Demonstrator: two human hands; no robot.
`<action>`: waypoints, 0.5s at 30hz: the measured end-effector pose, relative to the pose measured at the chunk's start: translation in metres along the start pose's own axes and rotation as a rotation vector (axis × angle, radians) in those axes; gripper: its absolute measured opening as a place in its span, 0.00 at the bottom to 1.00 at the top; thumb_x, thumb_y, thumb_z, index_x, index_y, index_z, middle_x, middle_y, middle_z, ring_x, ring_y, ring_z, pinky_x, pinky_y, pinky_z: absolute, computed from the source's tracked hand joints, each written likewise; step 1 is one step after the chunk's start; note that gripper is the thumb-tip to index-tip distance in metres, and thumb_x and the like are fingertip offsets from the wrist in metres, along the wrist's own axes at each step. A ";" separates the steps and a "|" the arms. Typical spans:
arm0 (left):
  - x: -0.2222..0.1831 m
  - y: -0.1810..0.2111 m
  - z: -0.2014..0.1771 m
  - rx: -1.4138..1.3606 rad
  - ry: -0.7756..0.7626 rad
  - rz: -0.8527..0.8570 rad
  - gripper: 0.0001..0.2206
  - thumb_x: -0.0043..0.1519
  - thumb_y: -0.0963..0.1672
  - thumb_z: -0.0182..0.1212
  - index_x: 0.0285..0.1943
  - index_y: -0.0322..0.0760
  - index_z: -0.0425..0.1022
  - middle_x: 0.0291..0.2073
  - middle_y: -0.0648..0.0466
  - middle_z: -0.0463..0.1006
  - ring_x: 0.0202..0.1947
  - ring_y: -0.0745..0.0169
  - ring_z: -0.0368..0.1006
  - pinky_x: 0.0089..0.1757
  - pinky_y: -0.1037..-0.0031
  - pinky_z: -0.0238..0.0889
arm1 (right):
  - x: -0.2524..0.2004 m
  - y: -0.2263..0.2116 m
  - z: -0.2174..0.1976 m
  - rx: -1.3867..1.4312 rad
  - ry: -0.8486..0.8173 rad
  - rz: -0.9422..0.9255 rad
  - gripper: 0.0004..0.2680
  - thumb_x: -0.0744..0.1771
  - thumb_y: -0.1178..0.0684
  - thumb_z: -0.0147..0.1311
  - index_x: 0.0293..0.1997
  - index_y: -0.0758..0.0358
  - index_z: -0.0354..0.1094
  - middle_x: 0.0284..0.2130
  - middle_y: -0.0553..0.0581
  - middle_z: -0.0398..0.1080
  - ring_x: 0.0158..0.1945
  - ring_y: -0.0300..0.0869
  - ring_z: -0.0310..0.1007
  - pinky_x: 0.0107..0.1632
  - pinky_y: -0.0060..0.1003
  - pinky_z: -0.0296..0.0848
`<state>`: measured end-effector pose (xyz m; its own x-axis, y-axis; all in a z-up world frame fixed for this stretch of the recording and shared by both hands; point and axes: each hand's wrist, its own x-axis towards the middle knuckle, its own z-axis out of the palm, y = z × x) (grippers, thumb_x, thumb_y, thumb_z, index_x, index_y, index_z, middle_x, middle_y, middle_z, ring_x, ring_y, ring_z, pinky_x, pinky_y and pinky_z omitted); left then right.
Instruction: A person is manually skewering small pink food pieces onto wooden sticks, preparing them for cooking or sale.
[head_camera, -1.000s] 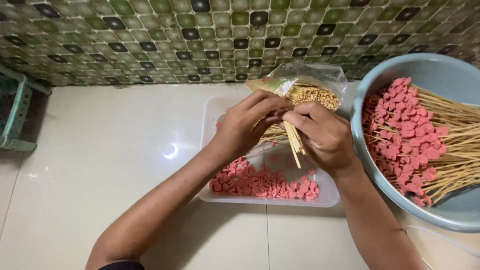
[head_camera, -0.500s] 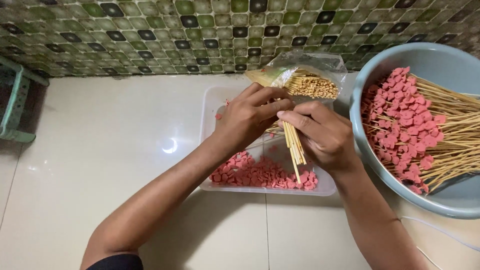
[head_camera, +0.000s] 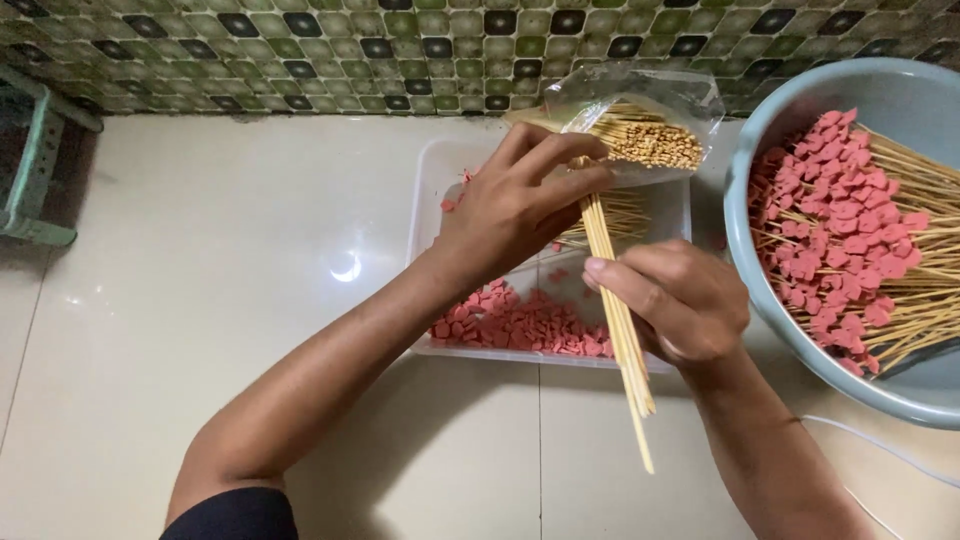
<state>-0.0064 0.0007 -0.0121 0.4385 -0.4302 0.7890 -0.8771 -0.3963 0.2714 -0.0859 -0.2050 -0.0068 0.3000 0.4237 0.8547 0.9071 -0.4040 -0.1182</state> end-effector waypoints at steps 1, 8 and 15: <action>0.001 0.001 0.001 0.001 0.001 0.000 0.12 0.66 0.41 0.66 0.57 0.49 0.79 0.53 0.56 0.76 0.46 0.53 0.69 0.48 0.63 0.70 | -0.002 -0.001 0.001 0.001 0.000 -0.001 0.08 0.68 0.56 0.57 0.47 0.68 0.79 0.36 0.64 0.72 0.33 0.55 0.76 0.32 0.50 0.74; 0.006 0.006 0.006 0.239 0.121 0.154 0.08 0.71 0.48 0.54 0.52 0.51 0.77 0.48 0.63 0.77 0.48 0.60 0.69 0.50 0.70 0.63 | -0.012 -0.004 0.004 0.073 0.233 -0.005 0.04 0.64 0.63 0.65 0.39 0.75 0.78 0.34 0.66 0.71 0.28 0.51 0.73 0.29 0.46 0.76; 0.025 0.018 -0.023 0.290 -0.011 0.307 0.09 0.75 0.41 0.41 0.49 0.38 0.70 0.39 0.53 0.73 0.38 0.52 0.65 0.47 0.66 0.62 | -0.025 0.008 0.006 -0.038 0.369 0.118 0.06 0.72 0.55 0.51 0.46 0.68 0.61 0.36 0.64 0.63 0.24 0.42 0.68 0.29 0.35 0.72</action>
<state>-0.0156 0.0014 0.0245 0.1690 -0.5722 0.8025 -0.8765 -0.4597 -0.1432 -0.0845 -0.2137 -0.0327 0.2690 0.0548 0.9616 0.8588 -0.4656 -0.2137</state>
